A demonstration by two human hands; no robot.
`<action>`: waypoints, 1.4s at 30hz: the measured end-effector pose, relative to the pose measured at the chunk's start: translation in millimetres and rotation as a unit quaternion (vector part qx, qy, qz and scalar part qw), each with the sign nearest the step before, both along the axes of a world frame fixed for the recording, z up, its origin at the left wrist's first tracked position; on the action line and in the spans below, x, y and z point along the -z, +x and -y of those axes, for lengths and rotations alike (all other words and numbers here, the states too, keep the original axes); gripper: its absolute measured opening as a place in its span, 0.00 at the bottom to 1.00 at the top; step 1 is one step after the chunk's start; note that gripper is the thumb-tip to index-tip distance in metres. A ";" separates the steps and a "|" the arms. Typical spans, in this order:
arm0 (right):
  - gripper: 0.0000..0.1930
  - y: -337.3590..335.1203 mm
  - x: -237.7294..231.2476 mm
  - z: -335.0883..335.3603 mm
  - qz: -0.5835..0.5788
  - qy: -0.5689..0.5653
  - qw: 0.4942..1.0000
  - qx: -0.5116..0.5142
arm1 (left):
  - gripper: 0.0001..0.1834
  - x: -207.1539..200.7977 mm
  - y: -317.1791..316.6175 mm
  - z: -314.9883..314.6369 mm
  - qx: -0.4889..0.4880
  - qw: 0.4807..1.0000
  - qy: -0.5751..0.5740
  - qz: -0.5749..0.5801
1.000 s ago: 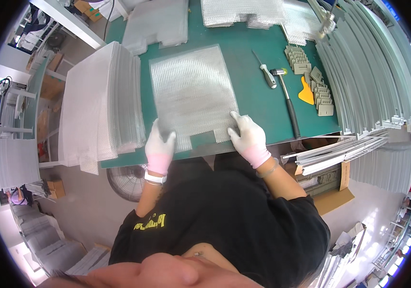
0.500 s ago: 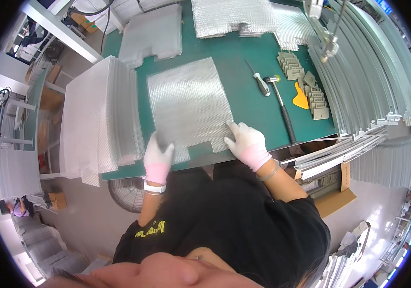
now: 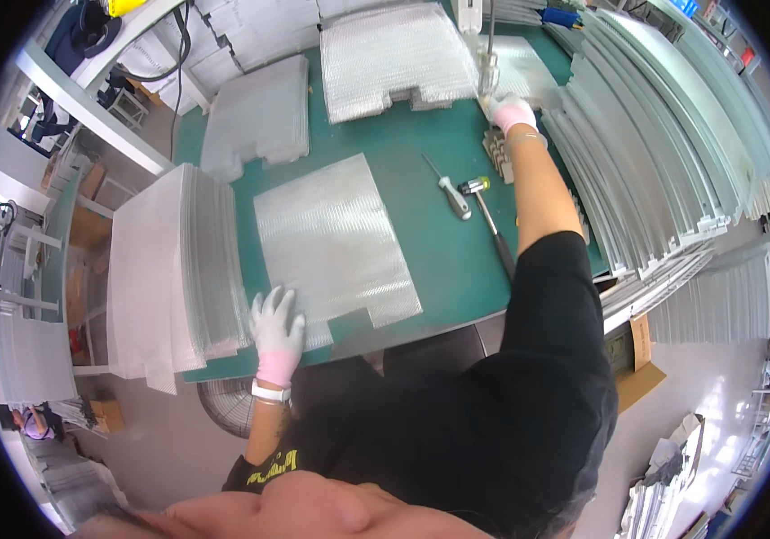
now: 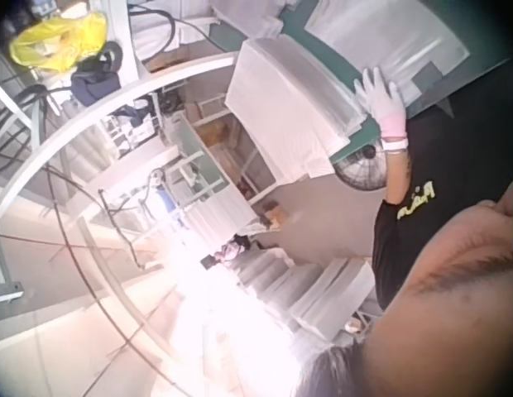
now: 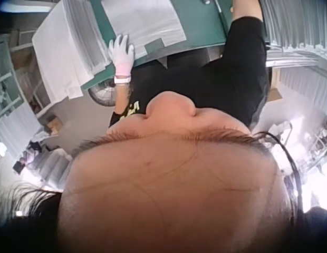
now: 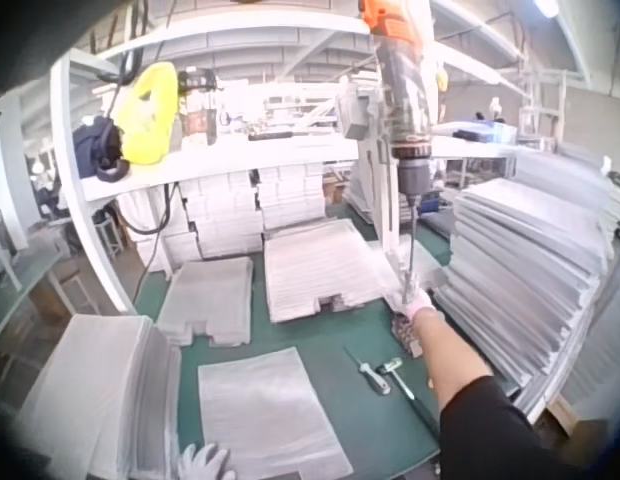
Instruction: The person assembles air filters by placing a mesh sheet onto a plastic frame and securing it with a power drill. They handle multiple units sequentially, aligning the mesh and drilling fasteners into the frame corners before moving to the next unit.
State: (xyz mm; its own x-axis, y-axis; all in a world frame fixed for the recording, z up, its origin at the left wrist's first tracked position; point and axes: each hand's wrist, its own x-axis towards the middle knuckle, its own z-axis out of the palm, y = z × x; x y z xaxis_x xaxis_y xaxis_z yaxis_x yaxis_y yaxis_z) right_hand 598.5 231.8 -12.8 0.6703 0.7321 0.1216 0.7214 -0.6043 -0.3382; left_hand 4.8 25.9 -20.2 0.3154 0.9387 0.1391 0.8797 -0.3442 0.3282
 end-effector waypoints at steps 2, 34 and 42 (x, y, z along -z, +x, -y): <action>0.28 10.9 9.2 -25.9 -0.020 -0.058 0.998 0.030 | 0.26 6.1 -1.8 1.3 -0.010 1.000 -0.010 0.021; 0.43 -202.7 -78.6 134.1 -0.221 0.613 0.704 -0.282 | 0.33 -50.4 23.9 -8.7 0.040 0.981 0.129 0.138; 0.53 -346.7 -39.5 260.9 -0.047 0.383 0.811 -0.439 | 0.28 -75.7 78.1 19.6 -0.019 0.733 -0.136 0.666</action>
State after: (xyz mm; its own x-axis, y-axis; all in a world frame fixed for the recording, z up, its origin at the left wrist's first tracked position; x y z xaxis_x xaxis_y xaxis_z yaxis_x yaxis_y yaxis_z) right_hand 251.8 -29.1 26.7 -0.0359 0.6660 0.7451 0.7095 0.5421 -0.4503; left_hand 82.9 6.4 55.5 0.0429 0.9935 0.1052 -0.2758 -0.0895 0.9571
